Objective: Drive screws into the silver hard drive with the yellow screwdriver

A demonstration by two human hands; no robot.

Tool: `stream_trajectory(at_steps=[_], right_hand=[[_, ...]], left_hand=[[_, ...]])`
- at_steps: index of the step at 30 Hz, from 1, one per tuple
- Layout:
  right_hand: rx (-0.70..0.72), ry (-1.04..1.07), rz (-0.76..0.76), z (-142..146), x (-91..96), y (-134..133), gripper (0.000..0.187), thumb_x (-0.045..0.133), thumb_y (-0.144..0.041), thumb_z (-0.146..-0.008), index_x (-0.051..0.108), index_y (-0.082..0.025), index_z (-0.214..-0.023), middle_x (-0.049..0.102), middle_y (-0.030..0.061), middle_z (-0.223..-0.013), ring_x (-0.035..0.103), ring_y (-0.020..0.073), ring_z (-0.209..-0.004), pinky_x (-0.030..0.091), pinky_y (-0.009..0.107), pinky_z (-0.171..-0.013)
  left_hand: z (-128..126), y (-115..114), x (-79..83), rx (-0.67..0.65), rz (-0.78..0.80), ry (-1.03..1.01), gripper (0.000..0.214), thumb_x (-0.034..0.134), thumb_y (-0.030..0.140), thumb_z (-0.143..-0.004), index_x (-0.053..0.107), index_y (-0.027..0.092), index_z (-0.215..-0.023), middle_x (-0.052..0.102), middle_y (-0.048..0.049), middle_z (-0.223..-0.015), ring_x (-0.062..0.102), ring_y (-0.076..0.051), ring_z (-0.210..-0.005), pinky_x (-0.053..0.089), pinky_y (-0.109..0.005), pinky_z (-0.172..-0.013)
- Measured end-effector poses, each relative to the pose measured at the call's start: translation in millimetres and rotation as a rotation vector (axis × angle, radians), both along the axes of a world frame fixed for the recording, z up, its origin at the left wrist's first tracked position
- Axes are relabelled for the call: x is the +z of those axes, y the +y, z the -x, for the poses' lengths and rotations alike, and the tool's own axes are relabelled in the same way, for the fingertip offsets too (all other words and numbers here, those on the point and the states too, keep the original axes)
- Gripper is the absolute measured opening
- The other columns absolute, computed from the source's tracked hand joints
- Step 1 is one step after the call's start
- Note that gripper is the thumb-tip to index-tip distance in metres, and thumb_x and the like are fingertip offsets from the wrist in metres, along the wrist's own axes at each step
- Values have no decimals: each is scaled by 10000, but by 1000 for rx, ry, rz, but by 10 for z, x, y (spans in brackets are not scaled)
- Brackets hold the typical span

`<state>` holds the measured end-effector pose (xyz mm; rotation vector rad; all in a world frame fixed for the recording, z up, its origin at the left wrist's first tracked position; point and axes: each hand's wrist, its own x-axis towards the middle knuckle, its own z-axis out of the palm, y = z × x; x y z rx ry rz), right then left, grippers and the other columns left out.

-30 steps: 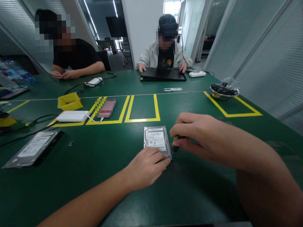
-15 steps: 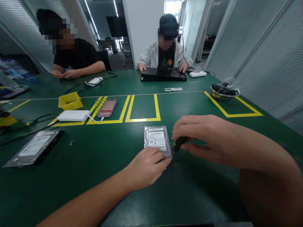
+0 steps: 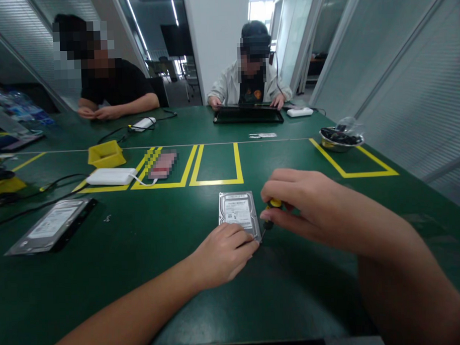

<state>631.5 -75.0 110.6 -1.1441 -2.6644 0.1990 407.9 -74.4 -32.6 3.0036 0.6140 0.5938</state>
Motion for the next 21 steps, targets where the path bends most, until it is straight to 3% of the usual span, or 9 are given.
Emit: stream_trajectory(at_steps=[2,6,11,15,19,21], right_hand=[[51,32,33,1,13,1,42,546,-183,-936,567,-167,-903,545,25,-916,465,125,-755,299,244,-637],[127,56,119,-7,44,10,136,495,-180,-972,607,-169,-896,558,31,-937,491,115,-752,330,238,-646],[113,71,109,-39,54,8,99,554,-186,-945,652,-181,-957,596,33,-964,538,128,-816,374,240,-694],[101,40,90,-85,53,-7,197,523,-100,-905,635,-188,-1042,615,31,-1008,556,141,-884,384,245,-759],[24,-1,18,-90,37,-13,54,562,-200,-926,611,-178,-930,605,21,-873,516,138,-743,325,244,-645],[-17,-35,-5,-72,28,-13,146,605,-288,-925,577,-171,-842,579,10,-788,459,125,-651,263,248,-584]], left_hand=[[-3,-3,9,1,6,5,274,512,205,-942,631,162,-1185,678,-85,-1059,584,-236,-971,508,-394,-834],[0,-6,13,4,11,5,269,498,204,-949,634,161,-1178,673,-90,-1061,584,-238,-982,507,-398,-843],[18,-1,4,2,21,20,289,493,195,-948,621,163,-1204,666,-94,-1063,579,-239,-996,509,-406,-855],[29,4,-4,1,27,39,282,475,209,-960,620,164,-1197,660,-93,-1061,571,-238,-979,505,-405,-842],[22,-2,-11,9,31,50,284,478,218,-960,608,166,-1207,652,-89,-1077,564,-243,-984,503,-411,-842],[13,-6,-9,14,27,53,290,487,216,-954,601,168,-1216,650,-90,-1084,562,-247,-992,502,-416,-846]])
